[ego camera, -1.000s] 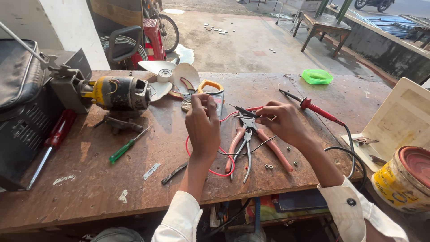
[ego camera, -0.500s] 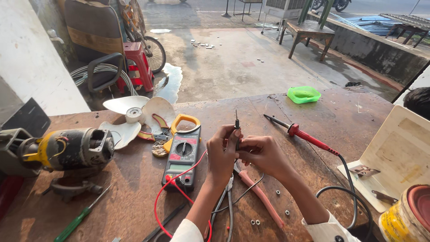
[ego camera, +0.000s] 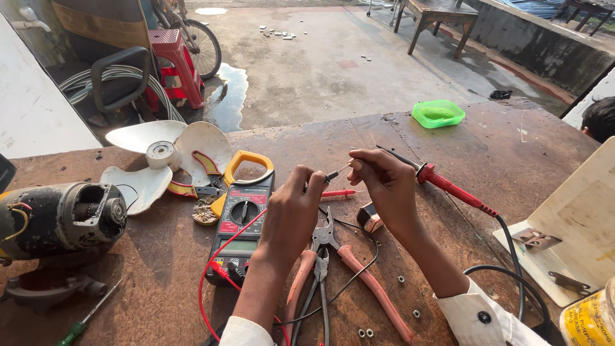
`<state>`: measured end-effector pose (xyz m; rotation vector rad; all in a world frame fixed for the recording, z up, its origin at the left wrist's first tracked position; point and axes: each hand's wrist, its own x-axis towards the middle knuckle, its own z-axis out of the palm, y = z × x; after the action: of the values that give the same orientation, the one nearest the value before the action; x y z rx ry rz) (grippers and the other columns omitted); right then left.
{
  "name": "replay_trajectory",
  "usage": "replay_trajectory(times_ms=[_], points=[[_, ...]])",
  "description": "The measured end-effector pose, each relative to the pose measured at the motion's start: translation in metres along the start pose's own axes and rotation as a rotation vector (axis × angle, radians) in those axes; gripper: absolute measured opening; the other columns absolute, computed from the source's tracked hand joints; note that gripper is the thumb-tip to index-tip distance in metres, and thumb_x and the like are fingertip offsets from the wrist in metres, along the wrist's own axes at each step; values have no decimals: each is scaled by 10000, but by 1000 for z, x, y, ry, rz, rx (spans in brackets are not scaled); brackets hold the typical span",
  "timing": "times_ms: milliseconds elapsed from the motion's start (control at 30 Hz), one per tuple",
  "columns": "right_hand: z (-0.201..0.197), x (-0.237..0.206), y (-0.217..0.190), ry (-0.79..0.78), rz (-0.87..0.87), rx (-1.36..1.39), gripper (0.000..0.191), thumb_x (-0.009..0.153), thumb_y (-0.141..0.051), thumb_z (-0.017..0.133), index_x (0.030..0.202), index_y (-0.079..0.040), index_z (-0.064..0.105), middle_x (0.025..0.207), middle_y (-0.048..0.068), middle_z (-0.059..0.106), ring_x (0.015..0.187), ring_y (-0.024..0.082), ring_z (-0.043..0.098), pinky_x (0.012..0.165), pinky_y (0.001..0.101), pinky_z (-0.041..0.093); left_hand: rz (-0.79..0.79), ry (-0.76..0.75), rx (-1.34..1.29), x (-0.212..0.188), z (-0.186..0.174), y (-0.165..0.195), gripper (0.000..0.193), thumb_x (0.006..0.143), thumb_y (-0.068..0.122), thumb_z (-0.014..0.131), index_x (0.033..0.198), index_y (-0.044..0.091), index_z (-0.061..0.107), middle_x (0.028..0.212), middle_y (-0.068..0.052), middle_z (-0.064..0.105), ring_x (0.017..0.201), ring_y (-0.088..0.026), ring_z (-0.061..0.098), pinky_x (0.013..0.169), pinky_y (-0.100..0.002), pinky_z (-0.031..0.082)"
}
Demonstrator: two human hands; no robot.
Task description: The person solders electrical wire connections at a workbench. They hold a soldering iron in one hand and wire in the other, apply solder to the joint, and use pliers and a multimeter with test leads while working on the wires.
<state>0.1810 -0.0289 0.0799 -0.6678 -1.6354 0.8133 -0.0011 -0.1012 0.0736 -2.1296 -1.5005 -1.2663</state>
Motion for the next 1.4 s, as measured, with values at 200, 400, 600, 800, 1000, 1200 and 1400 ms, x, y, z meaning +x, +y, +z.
replay_trajectory(times_ms=[200,400,600,800,1000,1200,1400], points=[[-4,-9,-2,18,-110,2,165,993,21,670,1147,43,725,984,67,703,858,109,707,758,241,582,134,2,138,-3,3,-2,277,836,-3,665,1097,37,579,1028,-114,581,939,-274,686,762,-394,563],[-5,-8,-5,-16,-100,-71,144,978,32,672,1108,36,735,1010,64,711,865,102,719,763,238,598,102,35,87,-3,4,-3,242,843,-14,670,1052,47,563,1016,-112,575,942,-283,687,741,-408,559],[-4,-8,-13,-21,-188,-175,129,962,43,686,1079,35,739,1001,72,717,865,104,725,767,242,613,54,7,49,0,1,-2,149,927,51,666,1030,46,559,990,-116,577,897,-292,683,700,-433,553],[-3,-8,-14,-4,-225,-238,104,941,31,722,1043,38,740,964,76,726,849,104,723,747,236,602,45,16,3,0,-1,0,116,950,82,647,1027,51,566,995,-123,595,897,-317,687,693,-450,545],[-2,-7,-14,11,-190,-256,85,938,20,731,1022,30,740,933,66,731,828,98,735,732,233,604,-2,26,-43,2,-3,4,101,988,119,627,1031,38,584,987,-141,612,837,-359,692,671,-468,546],[-2,-5,-13,-23,-235,-239,180,914,9,743,1093,26,732,1025,77,731,939,119,738,827,252,620,-74,-25,-189,2,-3,4,114,1019,143,604,1064,38,614,998,-138,648,805,-370,709,656,-459,558],[-2,-4,-10,-98,-238,-314,174,913,4,745,1087,9,747,1015,71,747,916,123,758,810,261,626,-31,-43,-124,1,0,-1,154,1000,134,601,1095,30,662,983,-146,667,871,-366,705,738,-481,532]])
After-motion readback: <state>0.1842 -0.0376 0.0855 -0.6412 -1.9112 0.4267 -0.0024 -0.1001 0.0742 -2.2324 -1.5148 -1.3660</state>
